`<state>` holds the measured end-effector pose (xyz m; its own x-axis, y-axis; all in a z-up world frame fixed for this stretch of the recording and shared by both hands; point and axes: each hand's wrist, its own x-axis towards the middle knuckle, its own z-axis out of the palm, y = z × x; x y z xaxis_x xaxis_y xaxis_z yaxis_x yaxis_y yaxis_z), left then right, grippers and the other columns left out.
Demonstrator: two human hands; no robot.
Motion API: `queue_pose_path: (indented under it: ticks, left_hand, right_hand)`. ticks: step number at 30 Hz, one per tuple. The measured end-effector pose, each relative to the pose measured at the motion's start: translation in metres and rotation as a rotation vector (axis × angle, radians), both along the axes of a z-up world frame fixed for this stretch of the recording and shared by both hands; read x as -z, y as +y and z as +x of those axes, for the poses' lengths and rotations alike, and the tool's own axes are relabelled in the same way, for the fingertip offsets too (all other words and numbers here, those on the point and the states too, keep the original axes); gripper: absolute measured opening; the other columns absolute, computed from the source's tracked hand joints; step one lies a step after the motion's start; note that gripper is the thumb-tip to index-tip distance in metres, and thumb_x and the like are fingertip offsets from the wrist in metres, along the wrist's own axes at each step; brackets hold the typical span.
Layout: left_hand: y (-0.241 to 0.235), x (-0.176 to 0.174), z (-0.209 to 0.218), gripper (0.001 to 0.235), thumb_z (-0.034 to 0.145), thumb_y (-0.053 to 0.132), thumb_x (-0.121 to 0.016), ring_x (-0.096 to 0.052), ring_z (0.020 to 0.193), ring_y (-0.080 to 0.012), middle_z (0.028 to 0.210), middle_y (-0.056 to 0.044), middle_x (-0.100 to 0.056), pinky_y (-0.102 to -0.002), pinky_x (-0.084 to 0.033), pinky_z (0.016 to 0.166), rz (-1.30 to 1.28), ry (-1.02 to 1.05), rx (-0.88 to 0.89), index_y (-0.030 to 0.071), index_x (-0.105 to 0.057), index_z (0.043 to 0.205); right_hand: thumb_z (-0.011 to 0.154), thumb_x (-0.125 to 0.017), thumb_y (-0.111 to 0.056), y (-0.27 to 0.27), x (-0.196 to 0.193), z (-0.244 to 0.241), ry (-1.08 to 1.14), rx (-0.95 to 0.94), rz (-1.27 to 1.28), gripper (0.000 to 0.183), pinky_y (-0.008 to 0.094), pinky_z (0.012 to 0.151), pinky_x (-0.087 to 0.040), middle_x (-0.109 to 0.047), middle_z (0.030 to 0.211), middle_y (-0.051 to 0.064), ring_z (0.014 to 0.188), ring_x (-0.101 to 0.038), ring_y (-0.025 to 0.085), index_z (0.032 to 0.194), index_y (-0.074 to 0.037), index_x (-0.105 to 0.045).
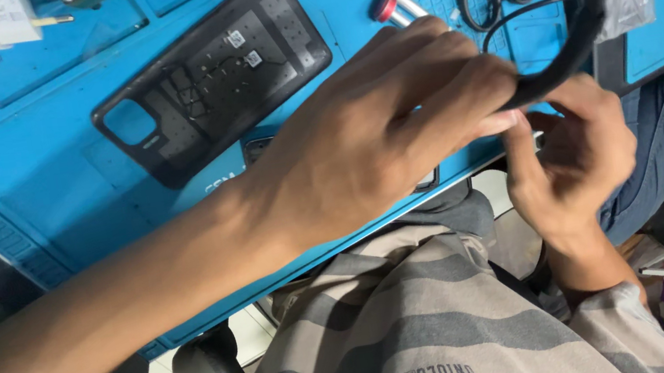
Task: The person uses a green-handled screwdriver to remove screws from the back of a disassembled smartphone. They then use a metal prying tool to lift and separate the phone's back cover from the chassis. The person continues to unscrew components inside the phone.
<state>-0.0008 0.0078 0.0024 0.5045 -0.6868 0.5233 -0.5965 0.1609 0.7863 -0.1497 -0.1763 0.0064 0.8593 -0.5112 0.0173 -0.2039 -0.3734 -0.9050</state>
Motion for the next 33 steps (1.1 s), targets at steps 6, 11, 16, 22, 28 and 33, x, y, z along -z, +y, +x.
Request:
queue_pose_path:
  ticks: [6,11,16,22,28,33]
  left_hand:
    - [0.011,-0.001,-0.002,0.033,0.108,0.010,-0.076,-0.062,0.099,-0.0228,0.096,-0.003,-0.058,-0.037,-0.052,0.089,0.061,-0.019,0.057,0.005,-0.056,0.133]
    - [0.010,-0.003,-0.001,0.032,0.106,0.010,-0.077,-0.060,0.097,-0.0242,0.096,-0.006,-0.056,-0.038,-0.052,0.089,0.027,-0.072,0.031,0.002,-0.055,0.127]
    - [0.009,-0.007,-0.001,0.030,0.102,0.010,-0.078,-0.062,0.099,-0.0264,0.095,-0.008,-0.058,-0.039,-0.052,0.089,0.029,-0.116,0.044,0.000,-0.059,0.123]
    - [0.010,-0.003,-0.006,0.031,0.104,0.014,-0.077,-0.063,0.108,-0.0277,0.103,-0.010,-0.063,-0.042,-0.053,0.100,0.044,-0.167,0.004,0.000,-0.059,0.124]
    - [0.011,0.003,-0.008,0.041,0.104,0.011,-0.074,-0.062,0.113,-0.0291,0.115,-0.012,-0.064,-0.042,-0.052,0.102,-0.014,-0.213,0.012,-0.001,-0.051,0.135]
    - [0.011,0.005,-0.009,0.043,0.105,0.011,-0.075,-0.060,0.102,-0.0246,0.101,-0.007,-0.057,-0.042,-0.052,0.100,-0.004,-0.179,0.028,0.001,-0.047,0.136]
  right_hand:
    - [0.094,-0.073,0.011,-0.008,0.001,0.001,0.133,-0.476,-0.467,0.022,0.038,0.087,-0.054,-0.066,0.112,0.017,0.101,-0.066,0.033,0.114,0.003,-0.068]
    - [0.078,-0.076,0.007,-0.019,-0.014,0.030,0.184,-0.720,-0.497,0.035,0.047,0.085,-0.053,-0.061,0.113,0.021,0.104,-0.061,0.042,0.112,0.009,-0.066]
    - [0.076,-0.077,0.004,-0.018,-0.030,0.044,0.285,-0.820,-0.702,0.039,0.047,0.078,-0.054,-0.057,0.126,0.022,0.106,-0.062,0.041,0.113,0.005,-0.067]
    - [0.073,-0.077,0.003,-0.020,-0.040,0.054,0.299,-0.910,-0.777,0.039,0.047,0.072,-0.054,-0.056,0.123,0.022,0.096,-0.064,0.040,0.109,0.004,-0.062]
    - [0.072,-0.075,0.007,-0.031,-0.025,0.076,0.351,-1.078,-0.598,0.037,0.044,0.065,-0.053,-0.063,0.110,0.016,0.086,-0.067,0.038,0.107,0.003,-0.063]
    - [0.076,-0.080,-0.011,-0.029,-0.025,0.096,0.277,-1.211,-0.412,0.039,0.041,0.068,-0.058,-0.067,0.113,0.020,0.091,-0.069,0.038,0.111,0.003,-0.068]
